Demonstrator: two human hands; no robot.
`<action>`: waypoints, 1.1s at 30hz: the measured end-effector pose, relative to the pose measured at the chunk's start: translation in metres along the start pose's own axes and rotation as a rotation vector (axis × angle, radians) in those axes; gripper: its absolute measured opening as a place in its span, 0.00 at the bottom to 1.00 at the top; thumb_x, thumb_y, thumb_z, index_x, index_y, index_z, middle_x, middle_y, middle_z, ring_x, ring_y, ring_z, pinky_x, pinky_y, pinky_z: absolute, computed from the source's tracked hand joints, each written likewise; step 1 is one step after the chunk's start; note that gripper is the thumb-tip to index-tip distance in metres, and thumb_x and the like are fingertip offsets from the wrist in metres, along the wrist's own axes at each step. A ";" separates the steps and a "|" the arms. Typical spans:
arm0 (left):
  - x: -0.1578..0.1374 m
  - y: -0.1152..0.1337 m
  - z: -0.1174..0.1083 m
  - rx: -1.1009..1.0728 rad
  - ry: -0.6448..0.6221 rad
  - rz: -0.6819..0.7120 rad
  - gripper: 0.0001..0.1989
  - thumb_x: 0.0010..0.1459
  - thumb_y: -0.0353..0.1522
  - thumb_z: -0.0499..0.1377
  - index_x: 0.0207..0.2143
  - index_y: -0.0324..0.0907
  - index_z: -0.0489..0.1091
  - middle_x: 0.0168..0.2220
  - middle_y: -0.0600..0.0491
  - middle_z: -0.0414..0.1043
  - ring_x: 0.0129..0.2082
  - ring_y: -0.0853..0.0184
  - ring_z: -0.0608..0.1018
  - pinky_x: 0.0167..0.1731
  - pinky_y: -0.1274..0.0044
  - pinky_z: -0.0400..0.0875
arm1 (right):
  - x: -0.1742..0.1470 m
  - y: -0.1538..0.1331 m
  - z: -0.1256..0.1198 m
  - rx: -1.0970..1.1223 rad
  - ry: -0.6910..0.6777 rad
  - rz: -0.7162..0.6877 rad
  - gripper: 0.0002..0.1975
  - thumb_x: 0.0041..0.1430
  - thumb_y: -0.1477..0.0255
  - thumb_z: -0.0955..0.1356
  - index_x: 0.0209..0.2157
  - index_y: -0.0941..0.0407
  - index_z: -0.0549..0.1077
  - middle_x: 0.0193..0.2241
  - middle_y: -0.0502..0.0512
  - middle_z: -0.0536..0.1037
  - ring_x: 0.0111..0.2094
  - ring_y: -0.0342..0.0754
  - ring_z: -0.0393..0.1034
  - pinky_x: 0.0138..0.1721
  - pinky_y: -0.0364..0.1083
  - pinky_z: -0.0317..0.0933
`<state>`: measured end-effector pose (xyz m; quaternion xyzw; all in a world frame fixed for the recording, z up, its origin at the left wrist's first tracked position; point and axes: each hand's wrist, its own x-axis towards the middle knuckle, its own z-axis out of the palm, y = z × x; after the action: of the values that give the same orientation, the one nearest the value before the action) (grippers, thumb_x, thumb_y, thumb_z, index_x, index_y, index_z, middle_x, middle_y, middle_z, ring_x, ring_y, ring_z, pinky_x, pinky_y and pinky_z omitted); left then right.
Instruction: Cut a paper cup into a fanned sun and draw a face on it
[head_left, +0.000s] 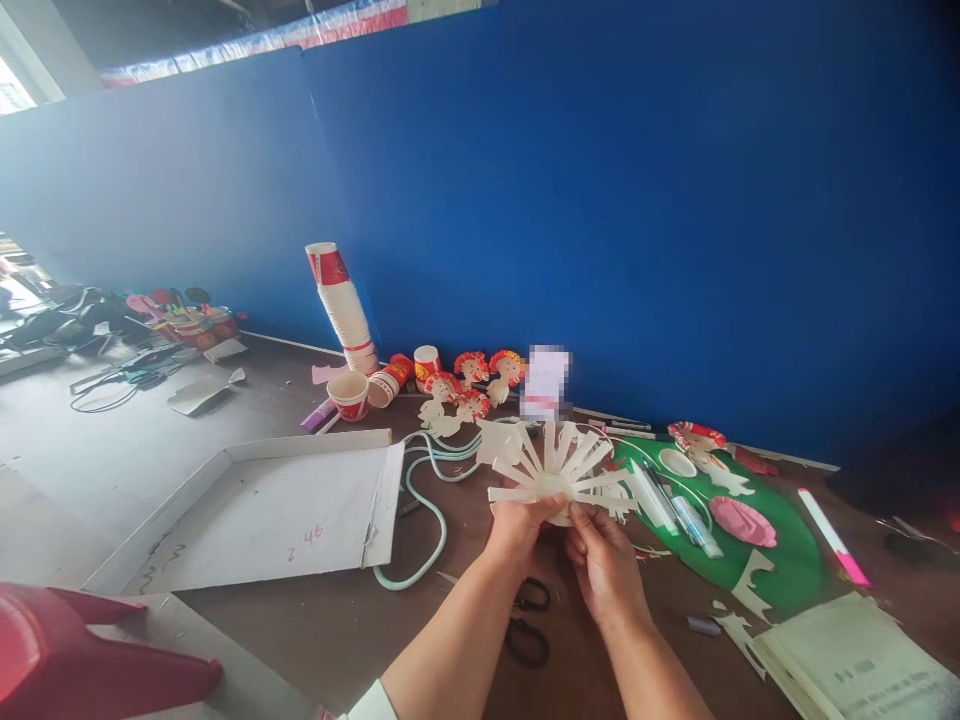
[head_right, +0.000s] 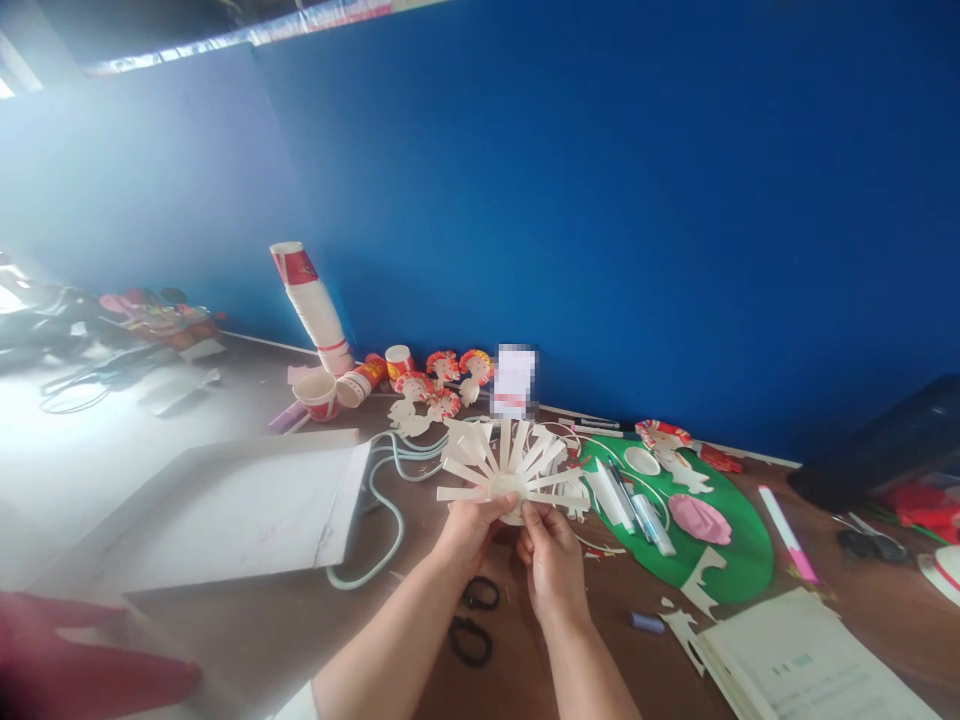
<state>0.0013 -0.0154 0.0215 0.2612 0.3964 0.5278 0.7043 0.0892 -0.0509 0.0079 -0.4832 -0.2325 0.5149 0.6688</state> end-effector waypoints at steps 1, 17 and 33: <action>0.001 -0.001 -0.002 0.037 -0.012 -0.004 0.21 0.34 0.34 0.71 0.33 0.35 0.74 0.32 0.47 0.74 0.30 0.64 0.75 0.33 0.73 0.68 | 0.001 0.000 -0.001 -0.013 -0.011 0.001 0.18 0.41 0.60 0.75 0.25 0.57 0.68 0.13 0.38 0.55 0.15 0.35 0.47 0.15 0.37 0.43; -0.011 -0.011 -0.018 0.508 0.034 -0.021 0.12 0.48 0.30 0.62 0.36 0.39 0.65 0.30 0.50 0.71 0.27 0.64 0.76 0.27 0.73 0.73 | 0.011 -0.011 -0.025 -0.907 0.065 -0.119 0.10 0.50 0.62 0.66 0.27 0.54 0.69 0.20 0.51 0.76 0.15 0.45 0.68 0.22 0.44 0.60; -0.061 -0.007 -0.020 1.724 -0.263 0.642 0.08 0.56 0.28 0.52 0.35 0.40 0.71 0.36 0.46 0.70 0.41 0.57 0.66 0.41 0.65 0.60 | -0.006 -0.039 -0.066 -1.128 0.057 -0.054 0.10 0.53 0.62 0.64 0.28 0.54 0.72 0.25 0.53 0.80 0.23 0.48 0.73 0.28 0.45 0.60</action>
<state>-0.0193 -0.0767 0.0221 0.8494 0.4773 0.1864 0.1262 0.1588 -0.0832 0.0158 -0.7732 -0.4660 0.2804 0.3261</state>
